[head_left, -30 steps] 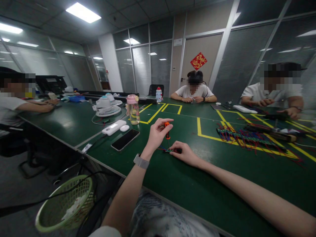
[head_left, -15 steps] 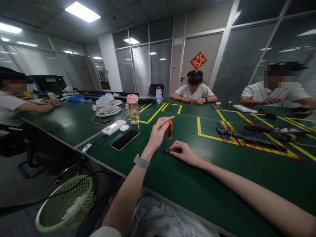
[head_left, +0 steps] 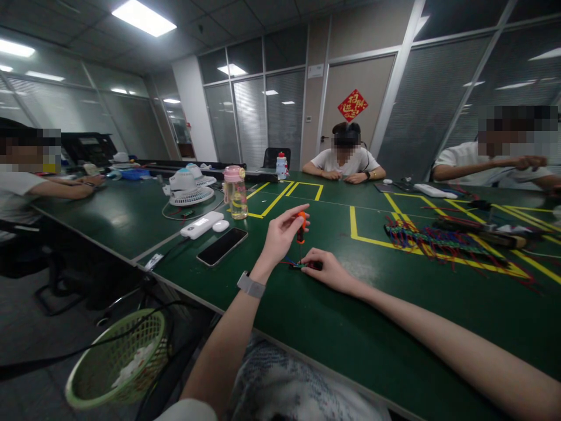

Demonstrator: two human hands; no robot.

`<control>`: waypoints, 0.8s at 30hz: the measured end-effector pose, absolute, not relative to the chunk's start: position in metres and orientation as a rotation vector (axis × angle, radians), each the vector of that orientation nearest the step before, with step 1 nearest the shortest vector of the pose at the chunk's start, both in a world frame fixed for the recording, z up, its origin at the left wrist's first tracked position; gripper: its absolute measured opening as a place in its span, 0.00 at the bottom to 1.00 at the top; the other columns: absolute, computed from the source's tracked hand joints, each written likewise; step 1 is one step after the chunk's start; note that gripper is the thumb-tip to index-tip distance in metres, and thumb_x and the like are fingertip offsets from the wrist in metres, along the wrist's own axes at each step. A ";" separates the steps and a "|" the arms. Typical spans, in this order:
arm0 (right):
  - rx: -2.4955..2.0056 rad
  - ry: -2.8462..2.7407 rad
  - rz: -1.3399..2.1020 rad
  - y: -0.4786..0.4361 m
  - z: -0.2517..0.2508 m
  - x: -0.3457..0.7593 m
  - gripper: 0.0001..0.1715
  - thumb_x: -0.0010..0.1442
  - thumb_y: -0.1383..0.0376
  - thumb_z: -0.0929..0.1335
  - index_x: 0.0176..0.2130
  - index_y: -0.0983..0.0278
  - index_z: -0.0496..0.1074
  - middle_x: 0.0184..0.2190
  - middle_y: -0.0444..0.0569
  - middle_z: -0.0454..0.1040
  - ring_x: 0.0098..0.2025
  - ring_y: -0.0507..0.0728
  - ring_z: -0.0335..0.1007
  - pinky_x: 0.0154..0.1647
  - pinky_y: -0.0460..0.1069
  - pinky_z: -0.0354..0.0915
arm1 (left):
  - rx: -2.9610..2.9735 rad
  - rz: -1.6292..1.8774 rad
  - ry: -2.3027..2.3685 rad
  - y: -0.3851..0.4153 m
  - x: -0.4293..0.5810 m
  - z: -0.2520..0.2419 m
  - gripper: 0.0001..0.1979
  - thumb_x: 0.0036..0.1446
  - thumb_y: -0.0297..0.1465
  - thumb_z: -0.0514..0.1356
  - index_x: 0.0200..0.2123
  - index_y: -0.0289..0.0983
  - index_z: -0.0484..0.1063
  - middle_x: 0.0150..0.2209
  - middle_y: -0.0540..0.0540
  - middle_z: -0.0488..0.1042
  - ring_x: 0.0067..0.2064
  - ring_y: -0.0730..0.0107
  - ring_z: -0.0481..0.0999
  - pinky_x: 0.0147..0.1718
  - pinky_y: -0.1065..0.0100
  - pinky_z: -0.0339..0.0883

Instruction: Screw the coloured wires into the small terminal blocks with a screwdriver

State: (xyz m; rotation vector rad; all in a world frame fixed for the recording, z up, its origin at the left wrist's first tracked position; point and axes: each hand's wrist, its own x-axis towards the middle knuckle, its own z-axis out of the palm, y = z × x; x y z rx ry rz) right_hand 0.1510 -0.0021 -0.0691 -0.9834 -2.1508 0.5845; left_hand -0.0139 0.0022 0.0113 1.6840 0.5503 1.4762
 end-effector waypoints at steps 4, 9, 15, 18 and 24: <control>-0.986 -2.160 0.575 -0.002 -0.070 0.152 0.08 0.55 0.65 0.69 0.36 0.65 0.76 0.31 0.47 0.69 0.31 0.52 0.66 0.32 0.47 0.64 | 1.781 1.526 0.624 0.002 -0.015 0.011 0.15 0.55 0.35 0.59 0.46 0.40 0.74 0.48 0.44 0.70 0.42 0.69 0.73 0.37 0.71 0.69; -0.986 -2.153 0.580 -0.002 -0.070 0.151 0.08 0.55 0.66 0.69 0.36 0.65 0.76 0.32 0.48 0.70 0.31 0.52 0.66 0.33 0.48 0.64 | 1.646 1.446 0.493 0.003 -0.014 0.010 0.18 0.60 0.36 0.53 0.53 0.39 0.68 0.48 0.42 0.72 0.43 0.66 0.75 0.40 0.64 0.71; -0.982 -2.153 0.590 -0.003 -0.068 0.151 0.08 0.54 0.66 0.69 0.36 0.65 0.76 0.32 0.48 0.70 0.31 0.52 0.66 0.32 0.48 0.64 | 1.732 1.565 0.614 0.003 -0.016 0.011 0.14 0.56 0.35 0.58 0.45 0.38 0.74 0.47 0.43 0.72 0.44 0.67 0.73 0.41 0.68 0.70; -0.988 -2.151 0.588 -0.003 -0.068 0.151 0.09 0.55 0.65 0.69 0.36 0.65 0.76 0.32 0.48 0.70 0.31 0.52 0.66 0.32 0.48 0.64 | 1.661 1.480 0.511 0.003 -0.015 0.010 0.17 0.60 0.36 0.53 0.51 0.39 0.70 0.49 0.42 0.71 0.46 0.65 0.74 0.41 0.65 0.70; -0.992 -2.158 0.584 -0.002 -0.069 0.151 0.09 0.55 0.65 0.69 0.36 0.66 0.77 0.31 0.48 0.69 0.30 0.52 0.66 0.32 0.47 0.63 | 1.745 1.570 0.648 0.003 -0.015 0.010 0.14 0.54 0.35 0.61 0.44 0.38 0.74 0.40 0.46 0.72 0.37 0.73 0.73 0.35 0.72 0.69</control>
